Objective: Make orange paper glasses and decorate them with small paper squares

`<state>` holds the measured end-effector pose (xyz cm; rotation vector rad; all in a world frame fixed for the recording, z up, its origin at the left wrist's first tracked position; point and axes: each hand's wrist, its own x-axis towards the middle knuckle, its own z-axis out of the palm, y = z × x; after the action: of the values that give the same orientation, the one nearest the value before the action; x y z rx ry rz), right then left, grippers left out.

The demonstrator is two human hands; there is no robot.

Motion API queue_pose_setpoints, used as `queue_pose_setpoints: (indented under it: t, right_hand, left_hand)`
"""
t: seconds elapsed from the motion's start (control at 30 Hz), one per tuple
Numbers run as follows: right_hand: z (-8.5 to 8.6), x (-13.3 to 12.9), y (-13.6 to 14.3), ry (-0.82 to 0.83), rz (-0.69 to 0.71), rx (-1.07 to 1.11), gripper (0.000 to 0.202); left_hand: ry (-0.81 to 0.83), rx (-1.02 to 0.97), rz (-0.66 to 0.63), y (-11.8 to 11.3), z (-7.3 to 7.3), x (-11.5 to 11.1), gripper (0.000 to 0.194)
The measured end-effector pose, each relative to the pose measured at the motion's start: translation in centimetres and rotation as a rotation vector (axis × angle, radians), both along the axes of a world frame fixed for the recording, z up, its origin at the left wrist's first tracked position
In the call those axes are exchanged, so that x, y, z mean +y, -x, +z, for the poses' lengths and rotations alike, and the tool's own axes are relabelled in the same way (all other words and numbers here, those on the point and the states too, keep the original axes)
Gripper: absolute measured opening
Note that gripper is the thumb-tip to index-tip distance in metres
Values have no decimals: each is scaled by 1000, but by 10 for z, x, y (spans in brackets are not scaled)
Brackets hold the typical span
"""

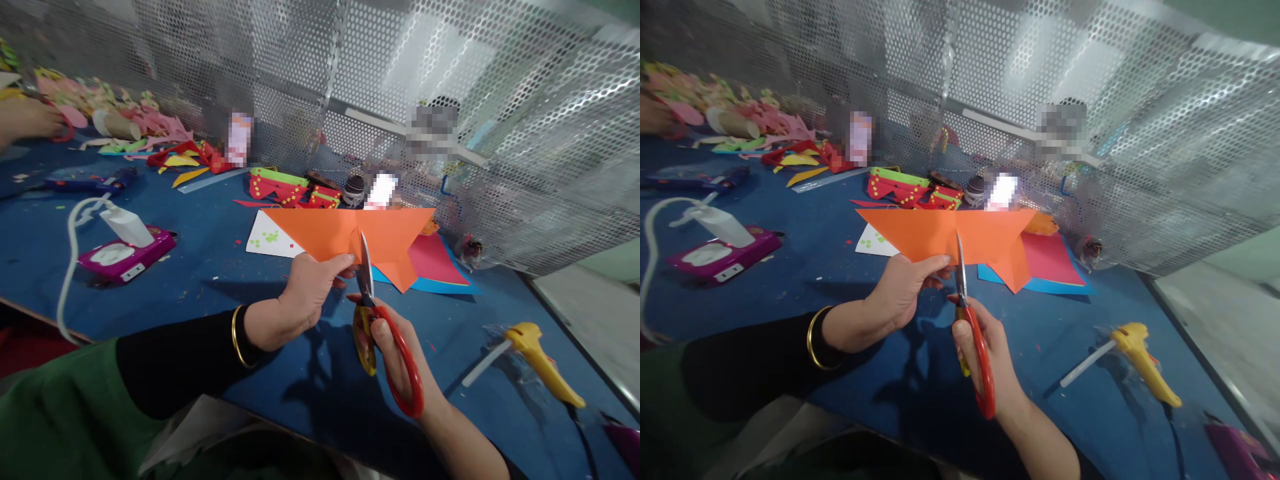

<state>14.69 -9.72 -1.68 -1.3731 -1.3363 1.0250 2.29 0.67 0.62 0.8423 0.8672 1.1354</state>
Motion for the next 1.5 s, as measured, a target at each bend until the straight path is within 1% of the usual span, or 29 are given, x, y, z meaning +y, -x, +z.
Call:
queue_pose_setpoints:
  t: [0.2,0.33,0.6,0.77,0.9,1.23,1.5]
  right_hand:
    - [-1,-1,2,7,-16,22,69]
    - [0,-1,2,-10,-21,6,69]
    - [-1,-1,4,-31,-62,-16,70]
    - [-3,-2,5,-18,-58,33,66]
    - [-4,-1,5,-8,-61,37,66]
    - [-4,-1,8,4,-90,29,70]
    - [-10,0,8,22,-110,86,66]
  left_hand:
    - [-12,8,-36,2,2,0,13]
    - [-16,38,-36,2,4,-1,9]
    - [-61,63,-37,2,4,0,12]
    - [-62,85,-32,2,5,0,10]
    - [-64,79,-32,1,5,0,9]
    - [-56,47,-40,2,2,1,11]
    - [-26,63,-50,2,-1,2,11]
